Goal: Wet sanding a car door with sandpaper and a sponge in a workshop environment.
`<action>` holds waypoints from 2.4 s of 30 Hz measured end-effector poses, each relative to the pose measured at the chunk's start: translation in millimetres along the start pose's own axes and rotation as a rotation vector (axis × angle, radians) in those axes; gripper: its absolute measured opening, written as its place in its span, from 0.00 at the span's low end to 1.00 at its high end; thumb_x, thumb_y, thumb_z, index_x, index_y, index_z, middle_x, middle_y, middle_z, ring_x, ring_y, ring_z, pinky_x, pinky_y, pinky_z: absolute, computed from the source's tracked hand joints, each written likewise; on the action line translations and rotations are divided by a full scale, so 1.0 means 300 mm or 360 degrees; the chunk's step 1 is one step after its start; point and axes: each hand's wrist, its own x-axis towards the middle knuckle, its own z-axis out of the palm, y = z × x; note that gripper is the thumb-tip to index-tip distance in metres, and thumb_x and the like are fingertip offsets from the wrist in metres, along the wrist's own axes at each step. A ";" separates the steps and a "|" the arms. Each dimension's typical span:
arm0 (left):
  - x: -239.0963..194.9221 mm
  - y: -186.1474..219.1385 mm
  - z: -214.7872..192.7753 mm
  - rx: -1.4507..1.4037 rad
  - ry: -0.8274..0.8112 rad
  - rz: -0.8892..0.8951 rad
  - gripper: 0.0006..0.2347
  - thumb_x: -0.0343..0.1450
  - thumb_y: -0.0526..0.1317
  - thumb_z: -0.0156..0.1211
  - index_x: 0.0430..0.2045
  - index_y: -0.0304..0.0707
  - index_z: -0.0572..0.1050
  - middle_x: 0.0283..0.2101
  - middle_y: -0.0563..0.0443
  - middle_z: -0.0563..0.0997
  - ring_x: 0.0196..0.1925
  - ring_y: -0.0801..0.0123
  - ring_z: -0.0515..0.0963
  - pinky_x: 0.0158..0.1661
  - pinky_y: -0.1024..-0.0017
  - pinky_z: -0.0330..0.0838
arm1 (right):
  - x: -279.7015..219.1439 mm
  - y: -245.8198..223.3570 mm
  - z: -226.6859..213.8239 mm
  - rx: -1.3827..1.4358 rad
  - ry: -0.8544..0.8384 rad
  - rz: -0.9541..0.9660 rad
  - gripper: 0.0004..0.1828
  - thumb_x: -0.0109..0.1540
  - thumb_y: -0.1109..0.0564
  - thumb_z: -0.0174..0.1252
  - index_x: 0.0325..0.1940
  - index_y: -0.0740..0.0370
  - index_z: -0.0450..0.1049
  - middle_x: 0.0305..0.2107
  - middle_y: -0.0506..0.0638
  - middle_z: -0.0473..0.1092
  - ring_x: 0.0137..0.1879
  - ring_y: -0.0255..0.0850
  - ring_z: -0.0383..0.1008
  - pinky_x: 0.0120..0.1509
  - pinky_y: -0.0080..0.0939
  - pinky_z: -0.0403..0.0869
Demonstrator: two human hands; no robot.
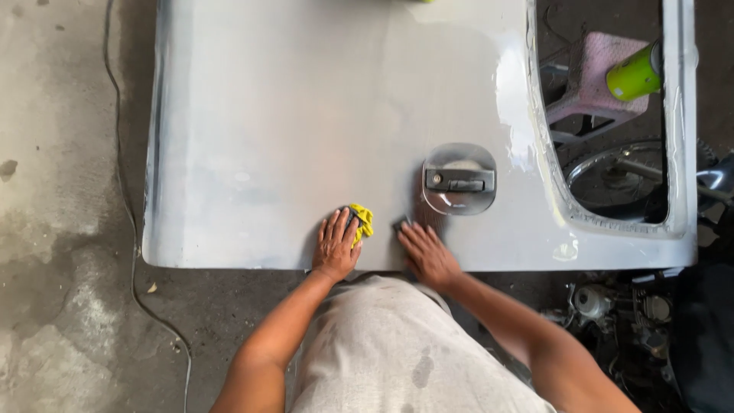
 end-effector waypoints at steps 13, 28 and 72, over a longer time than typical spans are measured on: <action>-0.020 0.023 -0.010 -0.0012 0.0052 -0.0082 0.25 0.73 0.49 0.55 0.66 0.41 0.66 0.75 0.42 0.57 0.77 0.51 0.54 0.71 0.45 0.46 | 0.197 -0.027 0.007 0.0079 0.0229 0.0069 0.36 0.68 0.48 0.50 0.79 0.60 0.52 0.77 0.56 0.47 0.81 0.55 0.45 0.82 0.60 0.46; 0.003 -0.094 -0.005 0.0118 0.0148 -0.0233 0.25 0.75 0.50 0.52 0.68 0.38 0.65 0.76 0.41 0.55 0.77 0.50 0.53 0.71 0.44 0.45 | 0.519 0.188 0.075 -0.1007 0.0529 0.0105 0.35 0.69 0.54 0.48 0.82 0.57 0.53 0.79 0.51 0.49 0.83 0.45 0.49 0.85 0.47 0.48; 0.260 0.487 0.261 0.0221 0.0209 -0.0098 0.25 0.78 0.46 0.52 0.70 0.34 0.62 0.76 0.38 0.56 0.78 0.45 0.53 0.72 0.47 0.45 | -0.333 0.377 -0.004 0.0350 0.0235 0.0014 0.36 0.67 0.45 0.53 0.76 0.61 0.55 0.74 0.58 0.52 0.81 0.51 0.48 0.83 0.54 0.45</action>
